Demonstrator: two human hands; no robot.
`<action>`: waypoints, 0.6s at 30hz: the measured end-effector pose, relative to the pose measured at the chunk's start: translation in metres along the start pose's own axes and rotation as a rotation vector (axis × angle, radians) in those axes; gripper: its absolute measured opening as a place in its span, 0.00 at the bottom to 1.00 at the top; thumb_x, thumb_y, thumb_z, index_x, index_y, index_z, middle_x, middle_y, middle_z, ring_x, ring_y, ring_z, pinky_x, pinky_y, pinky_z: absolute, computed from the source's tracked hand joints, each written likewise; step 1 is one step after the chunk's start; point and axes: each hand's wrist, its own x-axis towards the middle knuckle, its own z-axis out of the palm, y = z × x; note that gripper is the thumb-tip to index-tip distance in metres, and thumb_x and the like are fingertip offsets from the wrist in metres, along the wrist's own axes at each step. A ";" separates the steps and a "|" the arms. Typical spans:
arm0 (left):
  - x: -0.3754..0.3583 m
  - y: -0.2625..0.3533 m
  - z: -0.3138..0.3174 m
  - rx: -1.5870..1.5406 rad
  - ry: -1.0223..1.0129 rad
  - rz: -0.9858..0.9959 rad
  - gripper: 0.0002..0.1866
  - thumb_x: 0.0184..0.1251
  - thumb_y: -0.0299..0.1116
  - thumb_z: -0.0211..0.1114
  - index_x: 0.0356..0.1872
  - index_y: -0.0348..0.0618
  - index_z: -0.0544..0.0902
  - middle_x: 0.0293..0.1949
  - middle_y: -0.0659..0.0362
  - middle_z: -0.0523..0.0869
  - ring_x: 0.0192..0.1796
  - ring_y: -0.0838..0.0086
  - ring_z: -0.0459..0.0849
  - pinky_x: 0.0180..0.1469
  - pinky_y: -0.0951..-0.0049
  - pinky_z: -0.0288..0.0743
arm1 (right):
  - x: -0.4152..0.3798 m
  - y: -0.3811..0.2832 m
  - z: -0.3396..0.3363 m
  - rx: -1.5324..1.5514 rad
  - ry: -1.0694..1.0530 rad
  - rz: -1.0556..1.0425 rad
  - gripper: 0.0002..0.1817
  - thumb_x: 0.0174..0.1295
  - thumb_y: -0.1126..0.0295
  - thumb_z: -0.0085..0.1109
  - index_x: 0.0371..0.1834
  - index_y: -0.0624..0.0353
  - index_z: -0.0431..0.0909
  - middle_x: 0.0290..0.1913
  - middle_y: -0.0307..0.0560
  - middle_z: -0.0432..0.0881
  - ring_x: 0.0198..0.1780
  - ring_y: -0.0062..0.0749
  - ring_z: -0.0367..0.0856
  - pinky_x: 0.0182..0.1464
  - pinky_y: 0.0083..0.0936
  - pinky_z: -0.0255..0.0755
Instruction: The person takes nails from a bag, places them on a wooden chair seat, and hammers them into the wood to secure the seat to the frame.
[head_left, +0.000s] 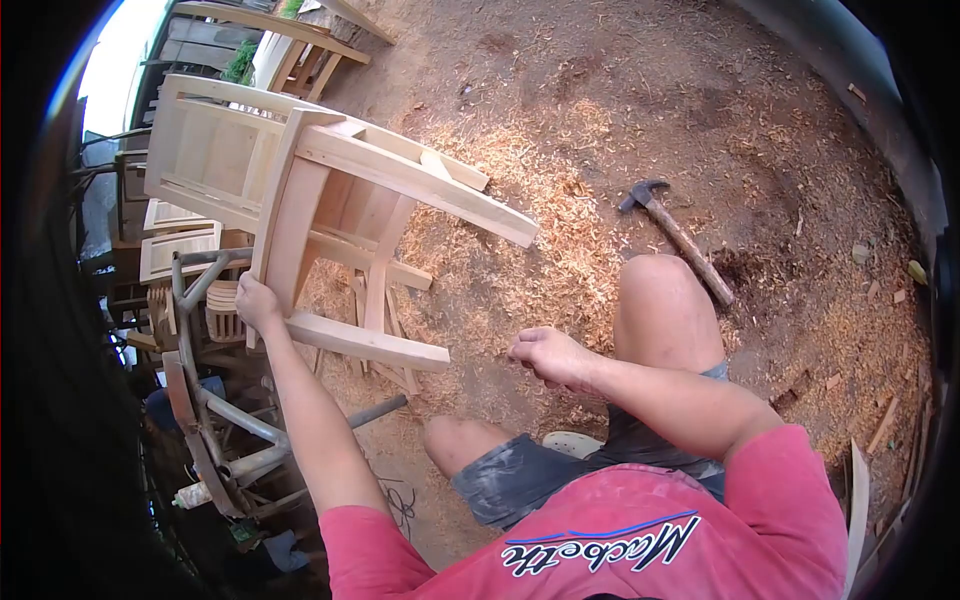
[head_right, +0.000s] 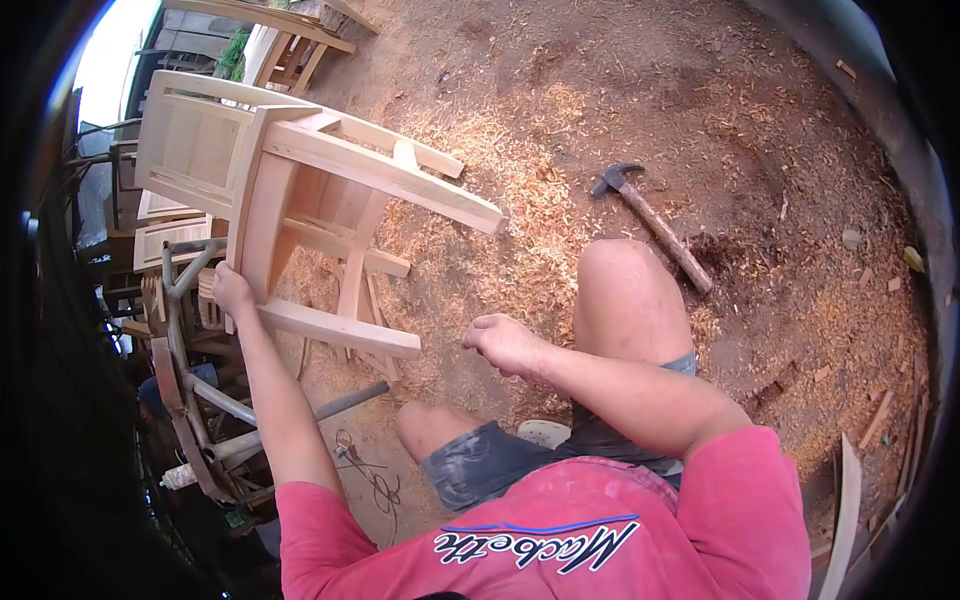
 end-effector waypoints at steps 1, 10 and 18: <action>0.000 0.000 0.001 -0.023 0.003 0.016 0.30 0.70 0.52 0.45 0.46 0.39 0.89 0.46 0.41 0.89 0.53 0.44 0.85 0.59 0.51 0.73 | -0.001 -0.002 -0.002 0.036 0.034 -0.029 0.11 0.70 0.62 0.52 0.40 0.56 0.81 0.24 0.35 0.70 0.18 0.18 0.64 0.18 0.22 0.58; -0.004 0.015 0.004 0.062 -0.008 -0.001 0.34 0.75 0.55 0.39 0.48 0.39 0.88 0.48 0.40 0.88 0.56 0.42 0.83 0.62 0.48 0.72 | -0.002 0.001 -0.014 0.030 0.129 -0.025 0.10 0.69 0.66 0.55 0.48 0.58 0.80 0.26 0.34 0.75 0.23 0.20 0.69 0.23 0.23 0.63; -0.008 0.014 0.024 -0.058 0.197 0.146 0.30 0.76 0.49 0.44 0.33 0.39 0.91 0.45 0.53 0.90 0.57 0.59 0.81 0.68 0.57 0.63 | 0.003 0.021 -0.032 -0.003 0.232 0.063 0.06 0.67 0.72 0.53 0.45 0.54 0.77 0.28 0.33 0.72 0.24 0.19 0.70 0.26 0.22 0.67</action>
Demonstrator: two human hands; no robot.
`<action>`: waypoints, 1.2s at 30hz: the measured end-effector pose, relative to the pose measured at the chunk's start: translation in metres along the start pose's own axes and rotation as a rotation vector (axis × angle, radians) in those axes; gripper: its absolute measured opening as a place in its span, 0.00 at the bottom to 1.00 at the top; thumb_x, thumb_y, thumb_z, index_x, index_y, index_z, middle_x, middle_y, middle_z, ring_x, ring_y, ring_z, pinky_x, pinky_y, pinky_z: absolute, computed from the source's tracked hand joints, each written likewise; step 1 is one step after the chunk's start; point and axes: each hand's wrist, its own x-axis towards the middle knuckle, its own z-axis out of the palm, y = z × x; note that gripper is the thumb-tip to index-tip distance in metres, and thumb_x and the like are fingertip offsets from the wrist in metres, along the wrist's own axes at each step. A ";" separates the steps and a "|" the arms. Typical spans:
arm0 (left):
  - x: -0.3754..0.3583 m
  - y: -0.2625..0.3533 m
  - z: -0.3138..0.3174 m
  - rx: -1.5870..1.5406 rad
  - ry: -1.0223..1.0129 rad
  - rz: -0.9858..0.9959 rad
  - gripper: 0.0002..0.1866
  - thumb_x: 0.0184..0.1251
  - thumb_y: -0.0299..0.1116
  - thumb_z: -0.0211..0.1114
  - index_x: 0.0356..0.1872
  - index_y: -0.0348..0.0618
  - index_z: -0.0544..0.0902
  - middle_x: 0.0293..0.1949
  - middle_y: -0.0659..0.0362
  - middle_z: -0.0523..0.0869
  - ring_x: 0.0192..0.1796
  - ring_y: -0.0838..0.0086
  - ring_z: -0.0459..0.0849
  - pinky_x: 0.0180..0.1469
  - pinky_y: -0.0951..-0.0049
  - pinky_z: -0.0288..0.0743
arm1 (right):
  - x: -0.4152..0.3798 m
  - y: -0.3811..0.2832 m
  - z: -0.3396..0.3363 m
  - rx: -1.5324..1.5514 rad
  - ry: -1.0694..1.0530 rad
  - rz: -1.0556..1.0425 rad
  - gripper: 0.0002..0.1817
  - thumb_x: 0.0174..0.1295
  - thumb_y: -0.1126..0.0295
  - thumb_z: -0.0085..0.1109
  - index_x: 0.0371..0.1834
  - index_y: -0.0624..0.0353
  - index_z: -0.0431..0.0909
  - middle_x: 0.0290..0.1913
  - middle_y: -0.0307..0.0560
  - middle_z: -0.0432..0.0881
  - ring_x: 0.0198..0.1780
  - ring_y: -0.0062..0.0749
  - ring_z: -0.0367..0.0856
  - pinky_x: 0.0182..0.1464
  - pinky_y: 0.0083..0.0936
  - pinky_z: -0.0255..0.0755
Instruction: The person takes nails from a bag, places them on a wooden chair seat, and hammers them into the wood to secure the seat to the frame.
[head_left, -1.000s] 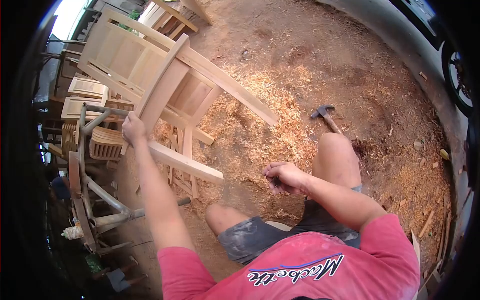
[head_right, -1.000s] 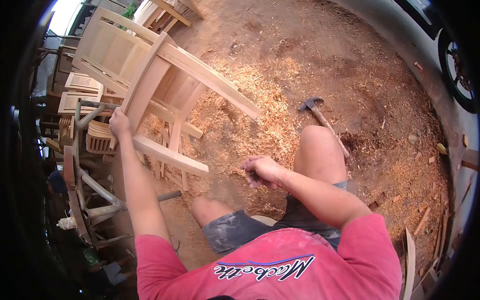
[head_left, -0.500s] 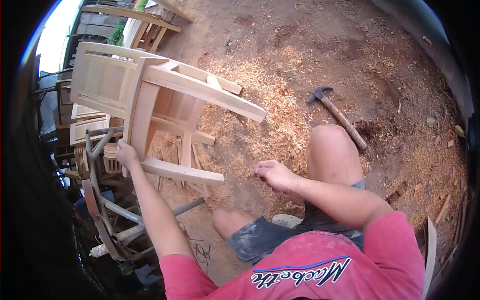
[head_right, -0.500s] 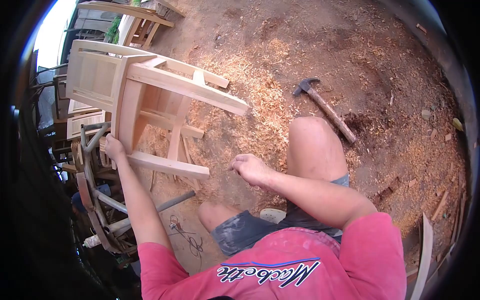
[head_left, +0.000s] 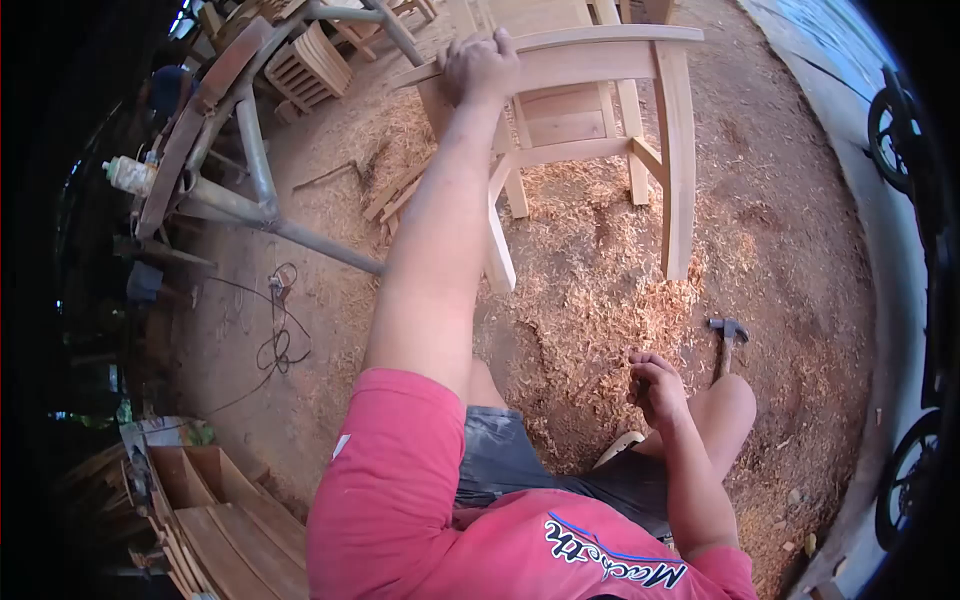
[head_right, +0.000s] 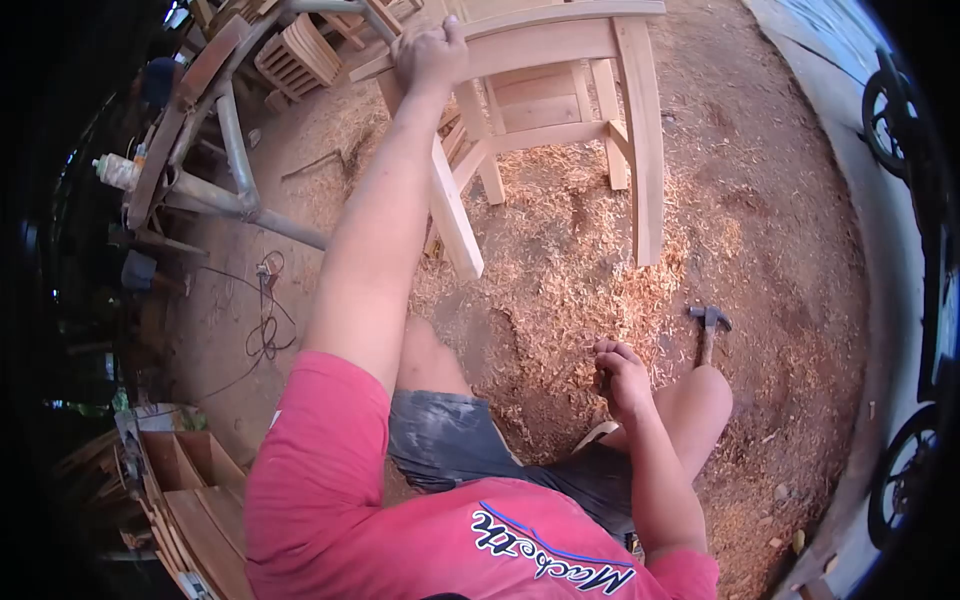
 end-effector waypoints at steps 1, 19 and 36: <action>-0.001 0.003 -0.003 -0.044 -0.014 -0.027 0.30 0.76 0.49 0.44 0.32 0.39 0.91 0.45 0.53 0.90 0.56 0.60 0.81 0.66 0.57 0.63 | -0.005 -0.005 0.003 -0.034 0.026 0.022 0.06 0.67 0.74 0.51 0.43 0.53 0.76 0.29 0.33 0.71 0.25 0.18 0.70 0.27 0.23 0.67; 0.002 -0.005 0.023 -0.116 0.102 -0.003 0.24 0.72 0.50 0.52 0.30 0.46 0.92 0.43 0.59 0.89 0.54 0.64 0.79 0.67 0.57 0.58 | 0.014 0.013 0.016 -0.206 0.143 0.124 0.05 0.66 0.74 0.54 0.43 0.54 0.76 0.29 0.34 0.72 0.27 0.21 0.73 0.28 0.22 0.69; 0.014 -0.016 0.005 0.134 -0.091 0.020 0.30 0.78 0.54 0.43 0.45 0.40 0.87 0.49 0.49 0.88 0.56 0.47 0.80 0.62 0.49 0.68 | 0.019 -0.001 0.027 0.001 -0.030 -0.015 0.16 0.70 0.77 0.43 0.59 0.63 0.71 0.36 0.43 0.78 0.27 0.28 0.80 0.29 0.29 0.80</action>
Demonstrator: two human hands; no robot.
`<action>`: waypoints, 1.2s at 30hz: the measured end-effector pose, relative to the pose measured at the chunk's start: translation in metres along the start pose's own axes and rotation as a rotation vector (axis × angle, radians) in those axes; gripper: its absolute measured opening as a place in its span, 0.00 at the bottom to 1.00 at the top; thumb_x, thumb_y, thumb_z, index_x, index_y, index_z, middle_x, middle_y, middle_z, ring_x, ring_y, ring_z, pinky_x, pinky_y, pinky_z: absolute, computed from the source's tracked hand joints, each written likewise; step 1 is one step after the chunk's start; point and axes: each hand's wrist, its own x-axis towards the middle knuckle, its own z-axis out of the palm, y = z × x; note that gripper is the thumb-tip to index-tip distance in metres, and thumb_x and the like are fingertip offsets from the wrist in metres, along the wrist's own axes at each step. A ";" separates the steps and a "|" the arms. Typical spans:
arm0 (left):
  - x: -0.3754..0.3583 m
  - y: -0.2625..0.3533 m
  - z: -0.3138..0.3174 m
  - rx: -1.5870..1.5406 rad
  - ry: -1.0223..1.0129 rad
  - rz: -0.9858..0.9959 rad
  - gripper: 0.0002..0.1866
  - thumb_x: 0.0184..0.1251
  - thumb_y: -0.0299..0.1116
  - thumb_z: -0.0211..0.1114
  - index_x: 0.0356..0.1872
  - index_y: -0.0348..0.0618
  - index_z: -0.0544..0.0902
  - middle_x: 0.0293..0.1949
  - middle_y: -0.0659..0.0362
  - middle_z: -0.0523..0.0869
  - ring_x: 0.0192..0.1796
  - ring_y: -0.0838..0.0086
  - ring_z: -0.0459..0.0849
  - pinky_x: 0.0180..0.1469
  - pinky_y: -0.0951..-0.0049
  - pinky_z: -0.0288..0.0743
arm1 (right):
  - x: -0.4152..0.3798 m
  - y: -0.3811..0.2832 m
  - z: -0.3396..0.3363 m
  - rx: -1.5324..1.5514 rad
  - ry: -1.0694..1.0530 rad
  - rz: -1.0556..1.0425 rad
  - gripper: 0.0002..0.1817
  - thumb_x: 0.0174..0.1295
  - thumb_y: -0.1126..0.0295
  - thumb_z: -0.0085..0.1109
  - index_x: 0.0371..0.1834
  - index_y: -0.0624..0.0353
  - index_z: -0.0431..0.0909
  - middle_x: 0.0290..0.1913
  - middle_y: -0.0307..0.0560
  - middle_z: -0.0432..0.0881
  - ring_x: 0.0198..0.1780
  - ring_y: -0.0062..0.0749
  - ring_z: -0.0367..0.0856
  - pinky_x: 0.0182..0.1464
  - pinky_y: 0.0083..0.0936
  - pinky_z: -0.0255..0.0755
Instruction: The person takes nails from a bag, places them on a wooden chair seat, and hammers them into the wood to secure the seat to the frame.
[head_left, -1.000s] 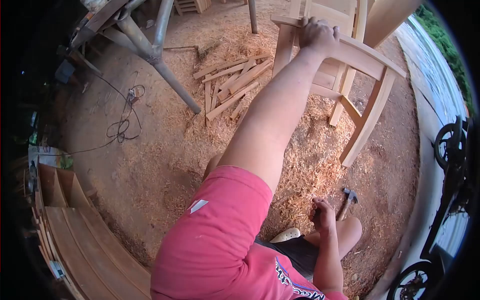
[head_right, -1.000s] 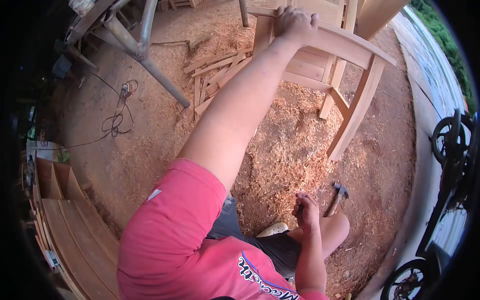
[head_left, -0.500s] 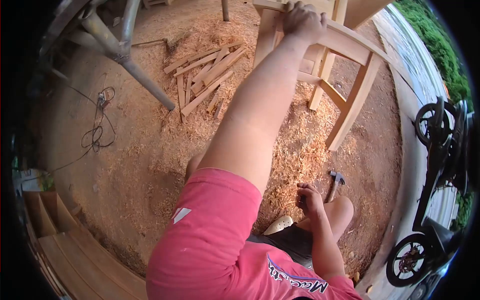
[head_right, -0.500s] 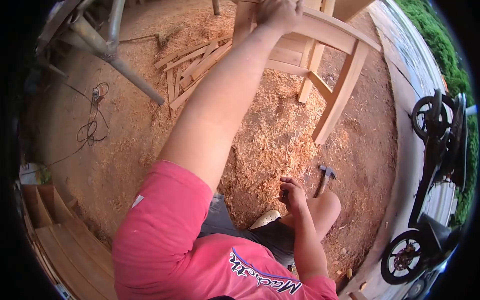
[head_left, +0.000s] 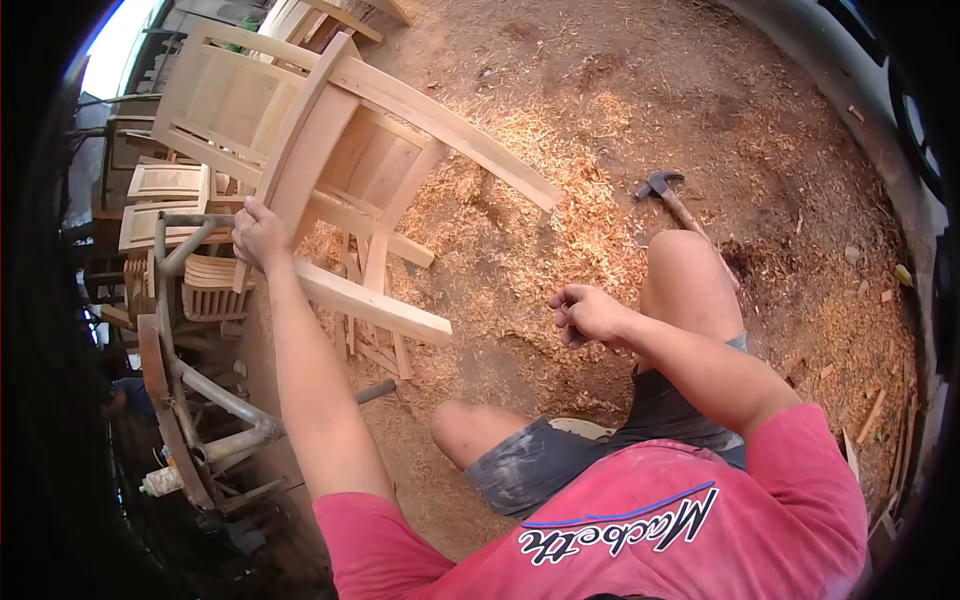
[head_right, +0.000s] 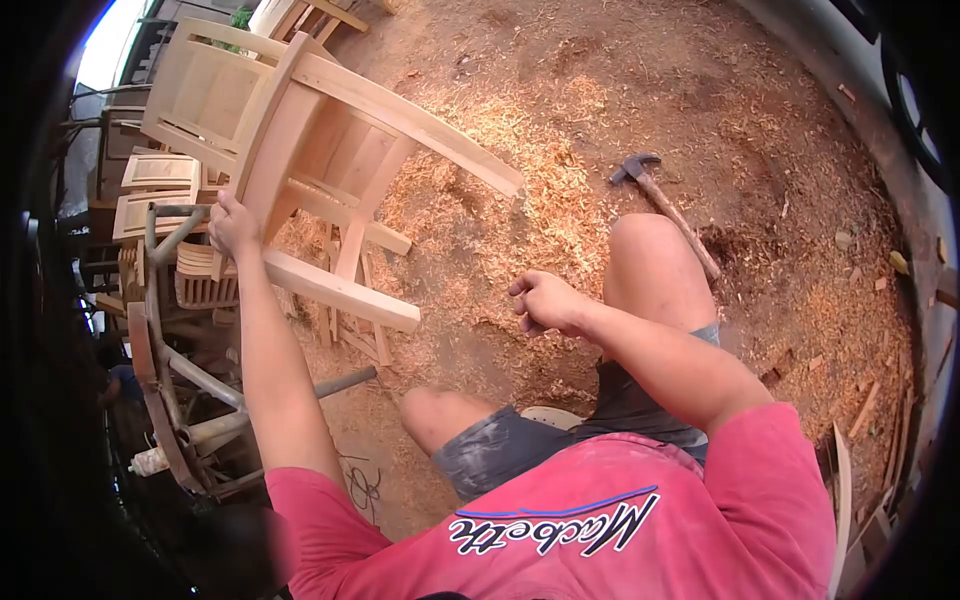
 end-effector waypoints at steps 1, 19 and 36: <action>0.002 -0.001 0.000 0.008 -0.005 0.029 0.30 0.78 0.54 0.43 0.45 0.40 0.87 0.49 0.49 0.88 0.56 0.47 0.80 0.62 0.49 0.68 | -0.002 -0.003 0.001 -0.027 -0.026 -0.017 0.17 0.69 0.79 0.41 0.59 0.65 0.71 0.36 0.44 0.79 0.27 0.29 0.81 0.29 0.29 0.79; -0.077 0.014 -0.039 -0.196 0.151 0.119 0.21 0.78 0.48 0.52 0.43 0.43 0.87 0.44 0.55 0.88 0.51 0.53 0.80 0.58 0.55 0.68 | -0.008 -0.049 -0.033 0.311 0.087 -0.141 0.08 0.70 0.66 0.54 0.45 0.56 0.79 0.20 0.31 0.66 0.15 0.17 0.59 0.17 0.21 0.50; -0.205 0.039 -0.097 -0.071 0.227 0.301 0.22 0.74 0.42 0.54 0.25 0.39 0.85 0.55 0.60 0.86 0.53 0.59 0.79 0.59 0.54 0.64 | -0.036 -0.225 0.114 -0.365 0.356 -1.492 0.08 0.72 0.69 0.57 0.46 0.62 0.80 0.29 0.49 0.84 0.28 0.40 0.83 0.33 0.34 0.76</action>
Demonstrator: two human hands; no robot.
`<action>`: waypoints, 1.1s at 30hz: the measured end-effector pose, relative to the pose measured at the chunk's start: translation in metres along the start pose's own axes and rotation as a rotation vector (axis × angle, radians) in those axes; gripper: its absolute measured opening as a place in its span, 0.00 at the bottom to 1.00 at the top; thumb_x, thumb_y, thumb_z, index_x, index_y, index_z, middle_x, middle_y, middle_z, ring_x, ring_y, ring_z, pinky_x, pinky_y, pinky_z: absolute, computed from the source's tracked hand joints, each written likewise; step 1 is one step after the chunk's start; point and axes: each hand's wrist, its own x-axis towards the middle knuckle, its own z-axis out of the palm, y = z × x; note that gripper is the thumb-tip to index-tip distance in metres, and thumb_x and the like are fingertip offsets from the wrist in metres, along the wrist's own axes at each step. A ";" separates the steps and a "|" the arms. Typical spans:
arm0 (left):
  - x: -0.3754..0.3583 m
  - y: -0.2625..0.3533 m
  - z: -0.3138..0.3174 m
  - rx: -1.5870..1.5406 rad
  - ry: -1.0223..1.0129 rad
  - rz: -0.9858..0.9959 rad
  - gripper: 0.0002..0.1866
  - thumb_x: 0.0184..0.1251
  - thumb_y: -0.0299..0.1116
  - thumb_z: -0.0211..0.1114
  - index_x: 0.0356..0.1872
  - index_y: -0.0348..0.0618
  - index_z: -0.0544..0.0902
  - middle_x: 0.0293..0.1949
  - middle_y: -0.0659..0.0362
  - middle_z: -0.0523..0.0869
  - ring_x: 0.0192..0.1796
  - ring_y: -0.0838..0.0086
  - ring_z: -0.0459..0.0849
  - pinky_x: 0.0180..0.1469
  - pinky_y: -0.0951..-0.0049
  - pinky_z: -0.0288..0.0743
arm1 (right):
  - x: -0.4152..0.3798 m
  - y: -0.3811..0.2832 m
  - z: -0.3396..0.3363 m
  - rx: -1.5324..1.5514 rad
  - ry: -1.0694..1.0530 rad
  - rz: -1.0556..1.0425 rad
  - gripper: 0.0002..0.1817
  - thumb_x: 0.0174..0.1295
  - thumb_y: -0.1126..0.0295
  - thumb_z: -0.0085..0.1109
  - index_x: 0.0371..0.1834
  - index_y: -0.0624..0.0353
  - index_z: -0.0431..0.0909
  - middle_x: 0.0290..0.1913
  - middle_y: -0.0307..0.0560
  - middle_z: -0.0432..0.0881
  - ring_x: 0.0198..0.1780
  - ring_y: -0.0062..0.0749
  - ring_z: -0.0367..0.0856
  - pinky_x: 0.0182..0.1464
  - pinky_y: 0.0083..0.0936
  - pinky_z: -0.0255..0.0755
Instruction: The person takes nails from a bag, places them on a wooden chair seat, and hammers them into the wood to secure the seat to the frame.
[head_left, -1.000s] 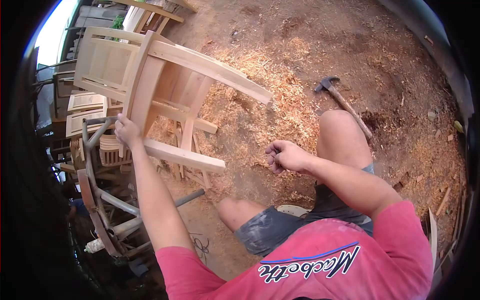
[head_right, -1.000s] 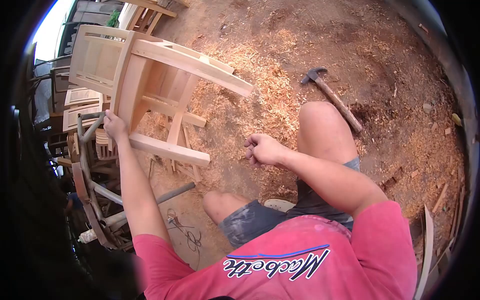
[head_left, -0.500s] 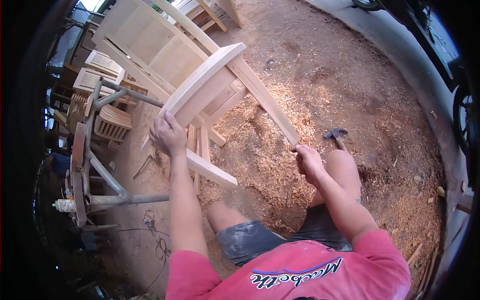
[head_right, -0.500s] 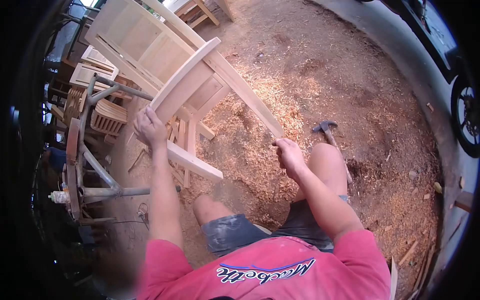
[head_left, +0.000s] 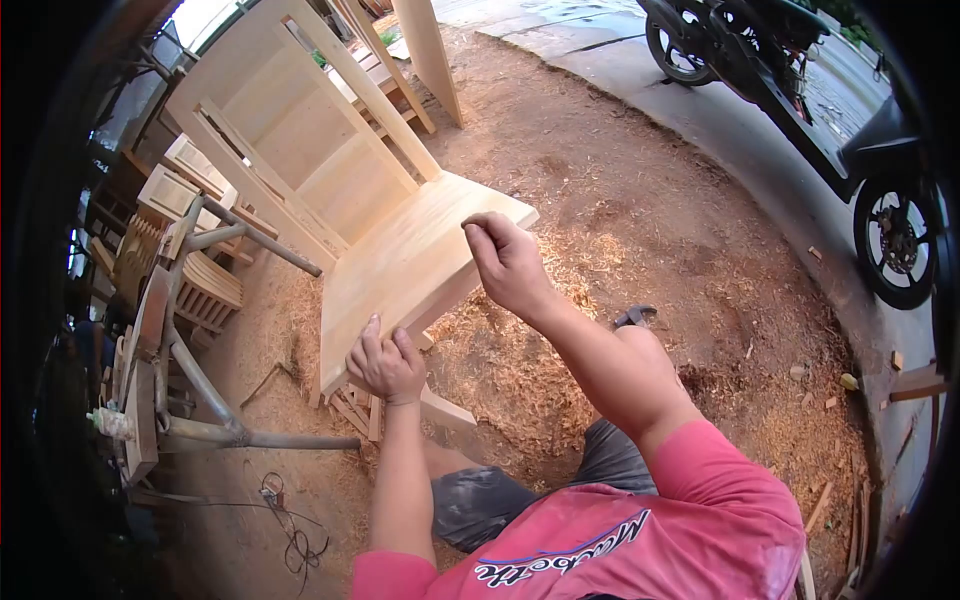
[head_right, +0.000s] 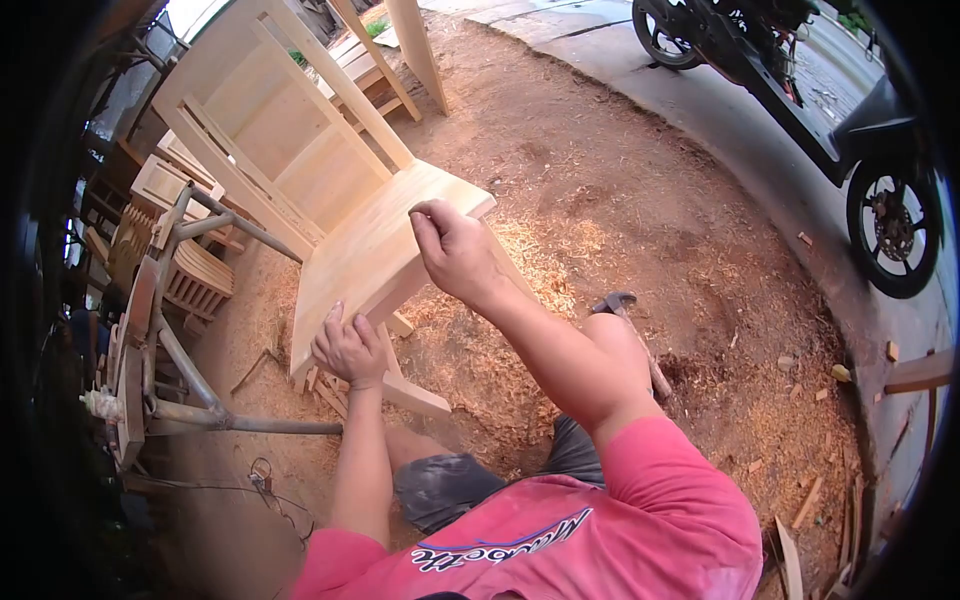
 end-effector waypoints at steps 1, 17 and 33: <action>-0.003 0.001 -0.004 0.017 -0.018 0.005 0.22 0.74 0.42 0.54 0.24 0.38 0.84 0.55 0.60 0.86 0.53 0.58 0.80 0.58 0.54 0.65 | 0.003 -0.006 0.004 -0.102 -0.009 -0.037 0.08 0.71 0.69 0.58 0.47 0.61 0.81 0.31 0.55 0.85 0.30 0.45 0.85 0.34 0.36 0.77; -0.116 -0.069 -0.051 -0.914 -0.037 -1.283 0.20 0.80 0.39 0.55 0.33 0.30 0.80 0.32 0.59 0.83 0.35 0.78 0.77 0.39 0.72 0.71 | -0.071 0.019 -0.020 -0.716 -0.182 -0.369 0.07 0.59 0.75 0.64 0.40 0.56 0.81 0.27 0.43 0.82 0.27 0.38 0.83 0.30 0.33 0.76; -0.141 -0.061 -0.062 -1.016 -0.055 -1.074 0.21 0.81 0.39 0.51 0.32 0.30 0.79 0.29 0.60 0.83 0.32 0.78 0.77 0.37 0.74 0.72 | -0.090 0.024 -0.028 -0.743 -0.159 -0.191 0.08 0.57 0.76 0.63 0.39 0.52 0.81 0.30 0.44 0.83 0.32 0.40 0.84 0.33 0.34 0.77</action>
